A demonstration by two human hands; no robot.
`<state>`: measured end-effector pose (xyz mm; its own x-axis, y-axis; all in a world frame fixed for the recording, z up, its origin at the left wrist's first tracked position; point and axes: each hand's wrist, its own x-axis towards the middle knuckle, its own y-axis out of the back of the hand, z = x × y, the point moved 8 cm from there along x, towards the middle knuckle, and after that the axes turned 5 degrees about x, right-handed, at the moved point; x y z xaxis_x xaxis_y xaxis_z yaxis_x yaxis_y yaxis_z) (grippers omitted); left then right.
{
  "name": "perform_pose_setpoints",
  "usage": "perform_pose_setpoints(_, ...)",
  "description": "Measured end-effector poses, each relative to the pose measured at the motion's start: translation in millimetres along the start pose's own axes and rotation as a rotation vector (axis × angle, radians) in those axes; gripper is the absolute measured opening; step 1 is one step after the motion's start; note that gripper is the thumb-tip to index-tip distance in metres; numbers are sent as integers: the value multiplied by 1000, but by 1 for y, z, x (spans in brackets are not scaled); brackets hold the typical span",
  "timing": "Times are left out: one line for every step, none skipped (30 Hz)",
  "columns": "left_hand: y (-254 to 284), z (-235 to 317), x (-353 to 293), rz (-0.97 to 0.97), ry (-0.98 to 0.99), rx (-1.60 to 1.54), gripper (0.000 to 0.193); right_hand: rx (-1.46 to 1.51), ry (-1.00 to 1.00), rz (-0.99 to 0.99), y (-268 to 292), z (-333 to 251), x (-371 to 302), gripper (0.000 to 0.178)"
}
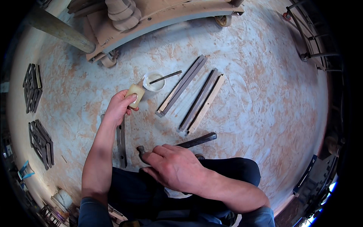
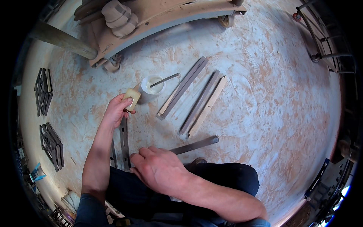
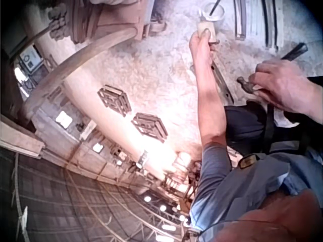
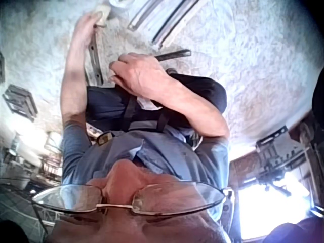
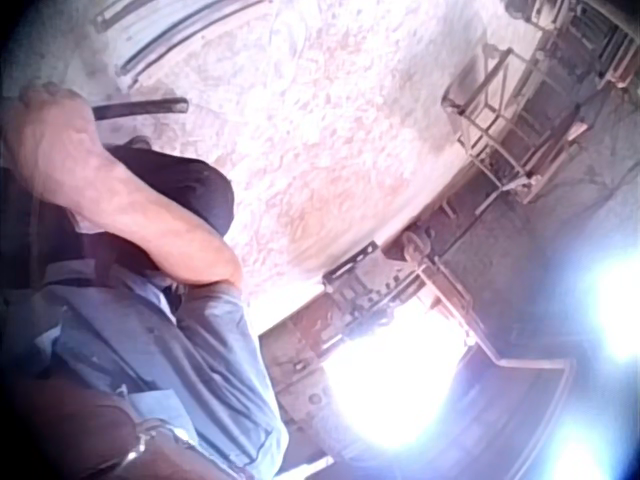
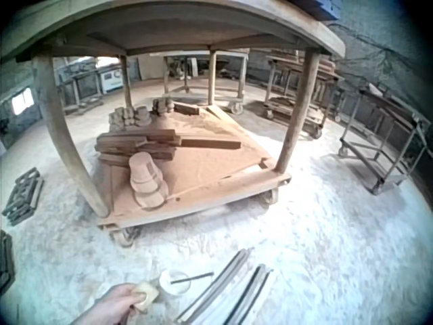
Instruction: The person pours a liquid from a white bottle into a small container, then uses a brush to apply the liquid to wooden pieces. They assemble the pieces into a frame-like structure using a hammer to secure joints.
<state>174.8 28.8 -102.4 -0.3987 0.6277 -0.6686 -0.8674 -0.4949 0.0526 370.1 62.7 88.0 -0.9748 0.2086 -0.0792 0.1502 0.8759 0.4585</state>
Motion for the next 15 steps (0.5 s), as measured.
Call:
perform_pose_setpoints(1,-1,1,-2,-3,0,31,-1,-2,-2,0,0,0,24)
perform_pose_setpoints(2,-1,2,-3,-6,0,31,-5,0,-2,0,0,1,24)
perform_pose_setpoints(3,-2,3,0,-5,1,31,-9,1,-2,0,0,1,24)
perform_pose_setpoints(4,-2,4,3,-3,1,31,-13,3,-4,-1,0,1,23)
perform_pose_setpoints(5,-2,5,7,-2,1,32,-14,4,-5,-1,0,2,23)
perform_pose_setpoints(5,-2,5,6,1,-2,32,-16,3,-7,-2,1,3,23)
perform_pose_setpoints(5,-2,5,6,4,-6,32,-17,2,-8,-2,1,3,23)
perform_pose_setpoints(5,-2,5,6,7,-9,32,-18,-2,-15,-3,1,3,23)
perform_pose_setpoints(4,-2,5,1,7,-9,32,-19,-7,-22,-3,2,4,23)
perform_pose_setpoints(4,-2,5,-4,7,-8,33,-20,-11,-28,-4,3,4,23)
perform_pose_setpoints(4,-2,5,-8,7,-6,33,-14,-14,-20,-3,2,5,21)
perform_pose_setpoints(4,-2,6,-11,8,-4,33,-9,-16,-11,-3,2,5,19)
perform_pose_setpoints(4,-3,6,-14,10,-1,33,-5,-18,-2,-2,1,5,18)
perform_pose_setpoints(5,-3,7,-16,12,2,34,-4,-20,-4,-2,1,6,18)
perform_pose_setpoints(5,-4,8,-16,15,1,34,-4,-21,-5,-2,1,6,18)
